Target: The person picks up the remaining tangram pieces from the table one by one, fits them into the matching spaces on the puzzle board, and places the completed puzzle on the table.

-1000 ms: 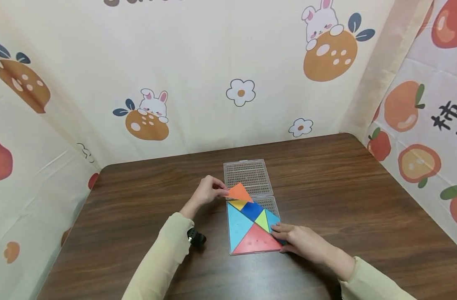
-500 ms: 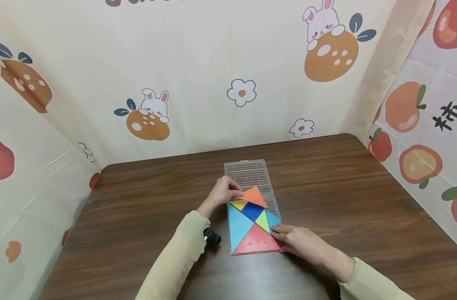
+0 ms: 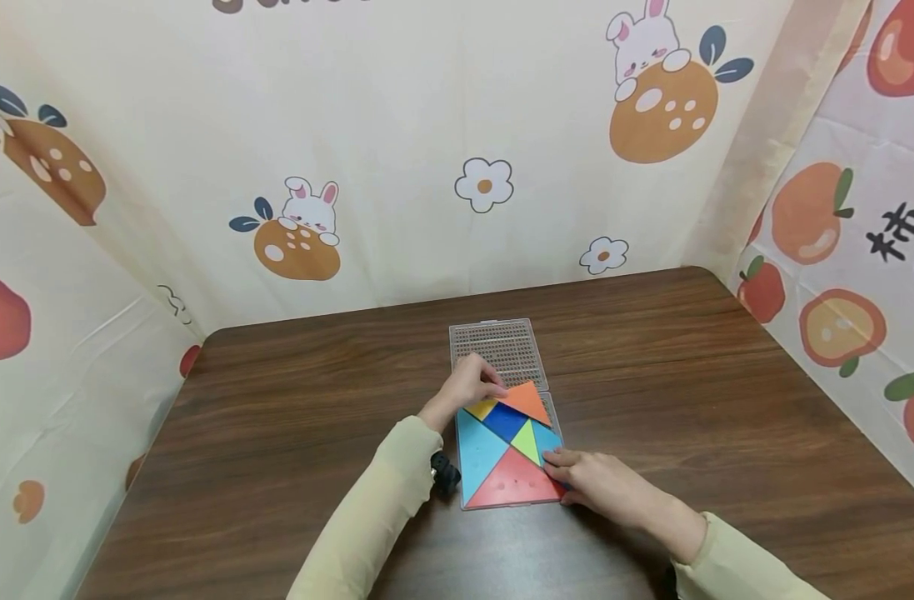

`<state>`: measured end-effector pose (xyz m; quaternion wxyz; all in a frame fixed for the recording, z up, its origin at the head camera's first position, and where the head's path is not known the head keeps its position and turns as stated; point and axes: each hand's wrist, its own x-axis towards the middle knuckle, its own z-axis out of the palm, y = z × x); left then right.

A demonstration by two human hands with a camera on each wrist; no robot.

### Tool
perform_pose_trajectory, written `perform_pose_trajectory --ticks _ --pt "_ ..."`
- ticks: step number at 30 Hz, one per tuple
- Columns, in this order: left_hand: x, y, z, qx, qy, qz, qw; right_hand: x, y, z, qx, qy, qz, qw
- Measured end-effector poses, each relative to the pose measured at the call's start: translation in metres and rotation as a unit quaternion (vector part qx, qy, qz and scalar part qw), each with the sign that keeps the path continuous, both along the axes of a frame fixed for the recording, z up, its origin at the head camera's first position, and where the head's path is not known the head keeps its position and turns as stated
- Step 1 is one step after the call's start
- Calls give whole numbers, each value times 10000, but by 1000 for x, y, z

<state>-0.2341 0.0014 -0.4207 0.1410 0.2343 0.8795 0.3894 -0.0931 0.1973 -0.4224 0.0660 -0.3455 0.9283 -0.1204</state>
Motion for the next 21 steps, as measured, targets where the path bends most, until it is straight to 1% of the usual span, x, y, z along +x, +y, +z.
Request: perform_pose_trajectory --ticks 7,13,17,21 --pt "-1 6 -5 -163 32 -70 9998 0 0 0 -35 -36 -2 10000" --pt "0 10 -4 -263 57 -48 9996 0 0 -1 -62 34 -16 10000" --pt "2 13 -4 -303 45 10 9995 1 1 -2 -82 82 -14 9999" --pt "3 16 -5 -437 69 136 9989 1 1 -2 -97 89 -8 9999"
